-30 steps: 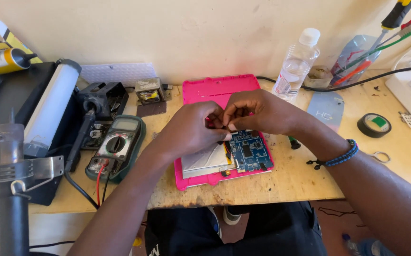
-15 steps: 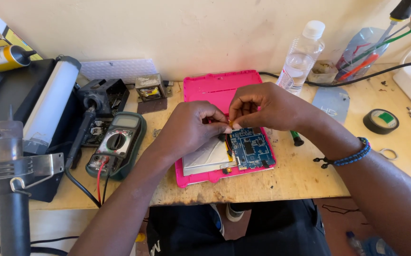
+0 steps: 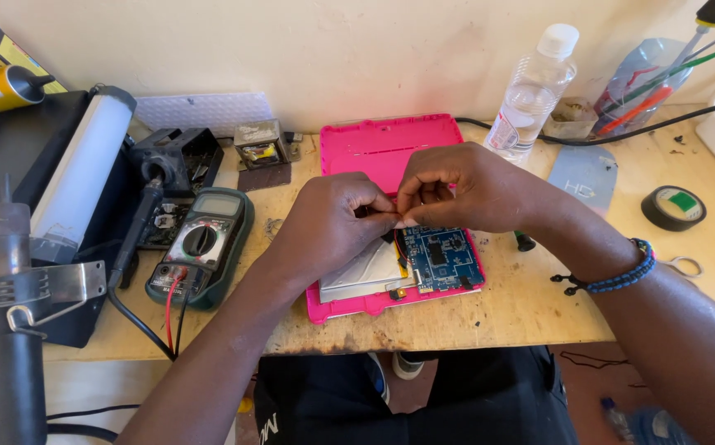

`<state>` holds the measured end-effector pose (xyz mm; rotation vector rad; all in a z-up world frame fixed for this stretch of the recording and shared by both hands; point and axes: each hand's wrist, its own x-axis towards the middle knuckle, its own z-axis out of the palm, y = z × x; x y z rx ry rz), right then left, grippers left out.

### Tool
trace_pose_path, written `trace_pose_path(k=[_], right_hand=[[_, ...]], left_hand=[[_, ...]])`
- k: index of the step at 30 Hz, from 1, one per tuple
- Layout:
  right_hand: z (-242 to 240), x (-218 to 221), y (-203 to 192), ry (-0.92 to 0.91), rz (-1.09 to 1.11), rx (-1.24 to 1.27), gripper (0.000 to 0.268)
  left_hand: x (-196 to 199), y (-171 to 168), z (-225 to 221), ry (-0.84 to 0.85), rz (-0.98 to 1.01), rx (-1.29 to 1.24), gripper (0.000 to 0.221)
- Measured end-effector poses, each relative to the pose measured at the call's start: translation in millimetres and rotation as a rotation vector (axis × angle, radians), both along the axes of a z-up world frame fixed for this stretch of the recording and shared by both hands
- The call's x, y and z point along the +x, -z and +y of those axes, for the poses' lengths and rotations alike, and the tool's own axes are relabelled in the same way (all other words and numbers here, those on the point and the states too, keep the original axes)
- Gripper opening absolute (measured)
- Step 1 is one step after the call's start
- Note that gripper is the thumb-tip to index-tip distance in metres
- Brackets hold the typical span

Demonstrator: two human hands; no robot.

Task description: Disassembling a small electronic device by removing screws and disconnecting internal components like ribbon cables and the motherboard.

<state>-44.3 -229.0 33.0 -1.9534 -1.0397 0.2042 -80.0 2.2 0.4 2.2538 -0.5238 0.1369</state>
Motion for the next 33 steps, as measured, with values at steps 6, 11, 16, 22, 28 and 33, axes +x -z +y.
trace_pose_path(k=[6, 11, 16, 22, 28, 33], right_hand=[[1, 0, 3, -0.011, -0.05, 0.026, 0.012], [0, 0, 4, -0.001, -0.054, 0.031, 0.013], [3, -3, 3, 0.026, -0.058, 0.056, 0.011], [0, 2, 9, 0.03, -0.046, 0.057, 0.009], [-1, 2, 11, 0.078, -0.004, 0.032, 0.009], [-2, 3, 11, 0.082, 0.034, 0.04, 0.009]], left_hand=[[-12, -15, 1, 0.057, -0.031, -0.033, 0.011], [-13, -14, 3, 0.058, -0.052, -0.07, 0.013], [-8, -7, 4, 0.031, -0.027, -0.129, 0.011], [-8, -3, 1, 0.012, -0.033, -0.16, 0.01], [-13, -10, -3, 0.018, -0.04, -0.157, 0.011], [-14, -8, -4, 0.002, -0.034, -0.169, 0.009]])
